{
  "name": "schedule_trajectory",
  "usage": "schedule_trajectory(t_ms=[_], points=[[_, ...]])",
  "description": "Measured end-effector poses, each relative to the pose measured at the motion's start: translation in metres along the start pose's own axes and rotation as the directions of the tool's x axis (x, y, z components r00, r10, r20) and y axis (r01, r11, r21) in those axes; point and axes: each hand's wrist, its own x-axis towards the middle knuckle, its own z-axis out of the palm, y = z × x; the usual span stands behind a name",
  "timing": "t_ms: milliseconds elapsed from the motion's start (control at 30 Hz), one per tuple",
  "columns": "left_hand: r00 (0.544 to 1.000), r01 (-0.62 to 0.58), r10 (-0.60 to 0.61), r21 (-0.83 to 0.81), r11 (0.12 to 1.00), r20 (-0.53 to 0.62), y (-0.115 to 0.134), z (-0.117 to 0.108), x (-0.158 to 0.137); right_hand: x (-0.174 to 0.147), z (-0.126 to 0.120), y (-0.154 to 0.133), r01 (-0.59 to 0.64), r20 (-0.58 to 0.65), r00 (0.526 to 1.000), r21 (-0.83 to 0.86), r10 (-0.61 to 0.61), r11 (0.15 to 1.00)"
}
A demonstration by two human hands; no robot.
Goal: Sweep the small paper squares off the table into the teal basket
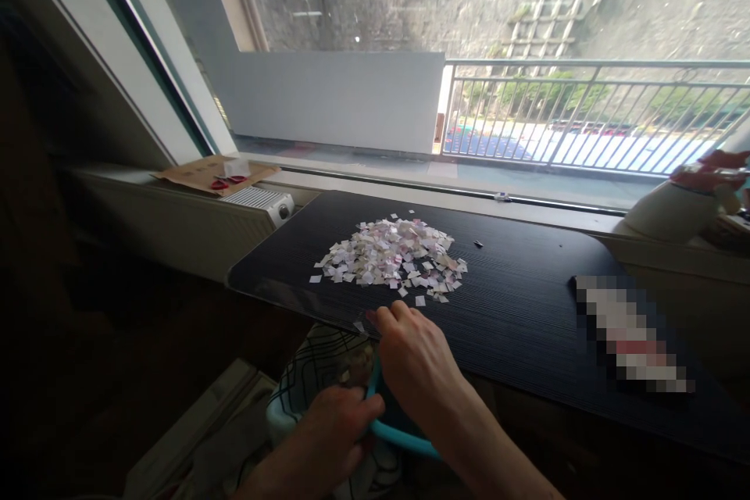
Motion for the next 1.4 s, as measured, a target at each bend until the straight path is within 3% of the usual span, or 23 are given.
schedule_trajectory(t_ms=[100,267,467,567,667,833,1000,1400], points=[[1.0,0.019,-0.018,-0.011,1.0,0.021,0.0,0.0,-0.001,0.002,0.001,-0.003,-0.024,-0.027,0.999,-0.016,0.024,1.0],[0.999,0.025,-0.025,-0.022,0.999,0.027,0.001,0.004,-0.001,-0.013,0.004,-0.006,0.077,0.001,0.997,0.059,-0.077,0.995],[0.997,0.022,-0.021,-0.01,1.0,0.073,0.007,0.001,0.002,-0.017,-0.005,0.042,-0.165,-0.14,0.977,-0.019,0.161,0.986],[0.995,0.015,-0.015,0.001,1.0,0.1,0.01,0.001,0.004,-0.017,-0.007,0.053,-0.147,-0.094,0.985,-0.013,0.145,0.989],[0.996,0.025,-0.027,0.021,0.999,0.091,0.011,0.001,0.005,-0.021,-0.009,0.053,-0.119,-0.08,0.989,0.037,0.122,0.992],[0.992,0.045,-0.048,0.034,0.998,0.119,0.014,-0.002,0.004,-0.024,-0.01,0.055,-0.176,-0.103,0.978,0.069,0.182,0.982],[0.99,0.044,-0.046,0.018,0.999,0.136,0.014,-0.004,0.005,-0.021,-0.008,0.049,-0.121,-0.079,0.988,0.119,0.131,0.986],[0.993,0.052,-0.055,0.032,0.998,0.103,0.013,0.001,0.002,-0.027,-0.007,0.039,-0.124,-0.063,0.989,0.136,0.134,0.983]])
